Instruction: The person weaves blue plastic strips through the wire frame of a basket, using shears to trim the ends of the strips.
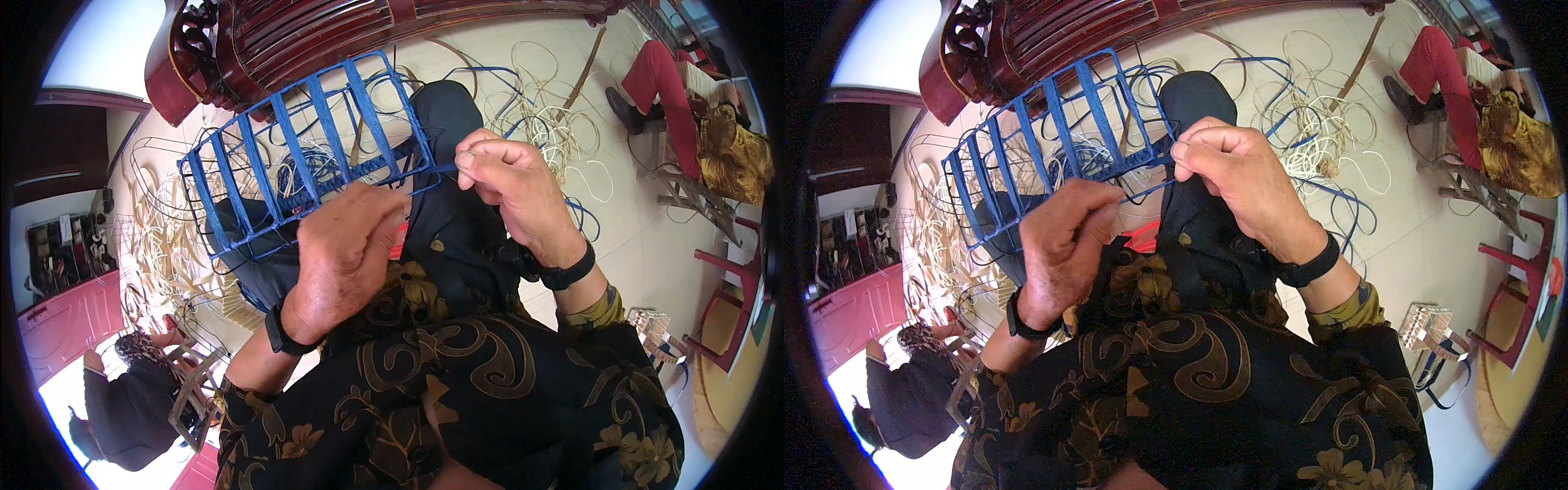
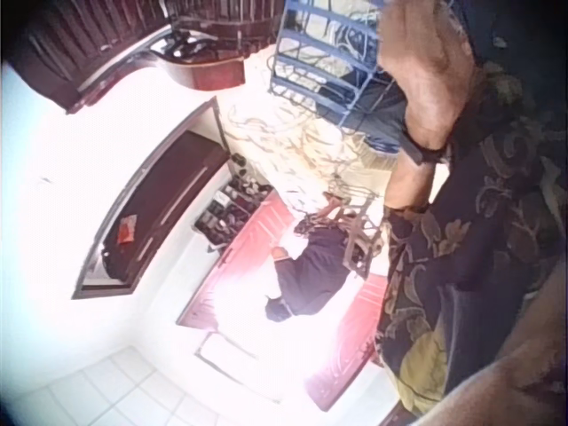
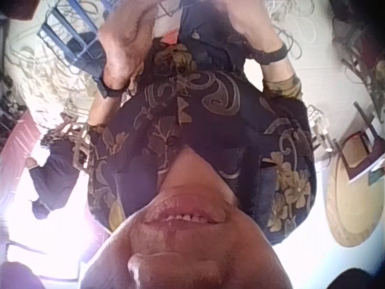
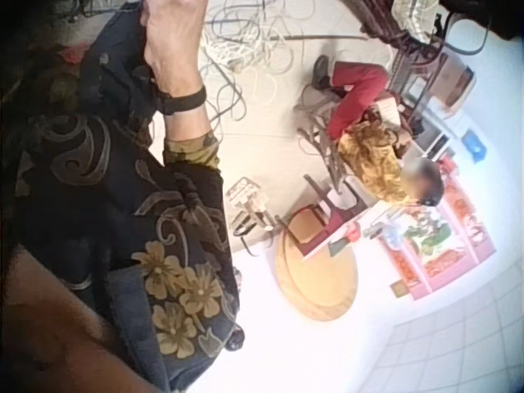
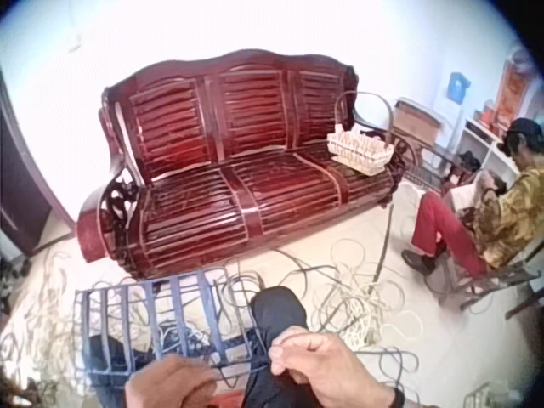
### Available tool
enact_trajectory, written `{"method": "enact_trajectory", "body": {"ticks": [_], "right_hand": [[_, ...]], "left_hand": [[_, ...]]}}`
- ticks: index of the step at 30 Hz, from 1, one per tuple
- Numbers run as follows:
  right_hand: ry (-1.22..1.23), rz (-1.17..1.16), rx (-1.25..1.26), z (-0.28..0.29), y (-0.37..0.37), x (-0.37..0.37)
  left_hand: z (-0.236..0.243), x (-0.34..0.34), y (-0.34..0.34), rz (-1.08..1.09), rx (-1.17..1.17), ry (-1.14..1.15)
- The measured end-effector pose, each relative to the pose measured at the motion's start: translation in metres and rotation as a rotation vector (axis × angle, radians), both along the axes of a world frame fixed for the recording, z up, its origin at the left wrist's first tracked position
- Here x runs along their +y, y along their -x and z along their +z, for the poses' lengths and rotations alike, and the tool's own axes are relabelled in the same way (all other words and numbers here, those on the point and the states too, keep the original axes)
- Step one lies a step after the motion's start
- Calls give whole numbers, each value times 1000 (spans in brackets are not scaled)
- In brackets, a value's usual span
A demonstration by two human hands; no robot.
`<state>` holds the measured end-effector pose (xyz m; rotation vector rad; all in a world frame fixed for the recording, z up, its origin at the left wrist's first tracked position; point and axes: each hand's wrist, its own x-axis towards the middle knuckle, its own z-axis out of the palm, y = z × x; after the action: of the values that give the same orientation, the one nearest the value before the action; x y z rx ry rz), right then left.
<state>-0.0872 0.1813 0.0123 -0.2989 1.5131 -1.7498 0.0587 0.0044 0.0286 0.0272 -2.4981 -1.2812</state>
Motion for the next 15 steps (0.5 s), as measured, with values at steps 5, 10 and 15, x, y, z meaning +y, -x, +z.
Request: {"method": "enact_trajectory", "body": {"ticks": [5,10,15], "right_hand": [[28,28,-70,0,8,-4],[45,40,-135,-2,13,-5],[73,26,-190,-5,15,-7]], "left_hand": [[3,-13,17,108,123,362],[-10,-12,30,115,114,445],[-15,-7,33,171,83,447]]}}
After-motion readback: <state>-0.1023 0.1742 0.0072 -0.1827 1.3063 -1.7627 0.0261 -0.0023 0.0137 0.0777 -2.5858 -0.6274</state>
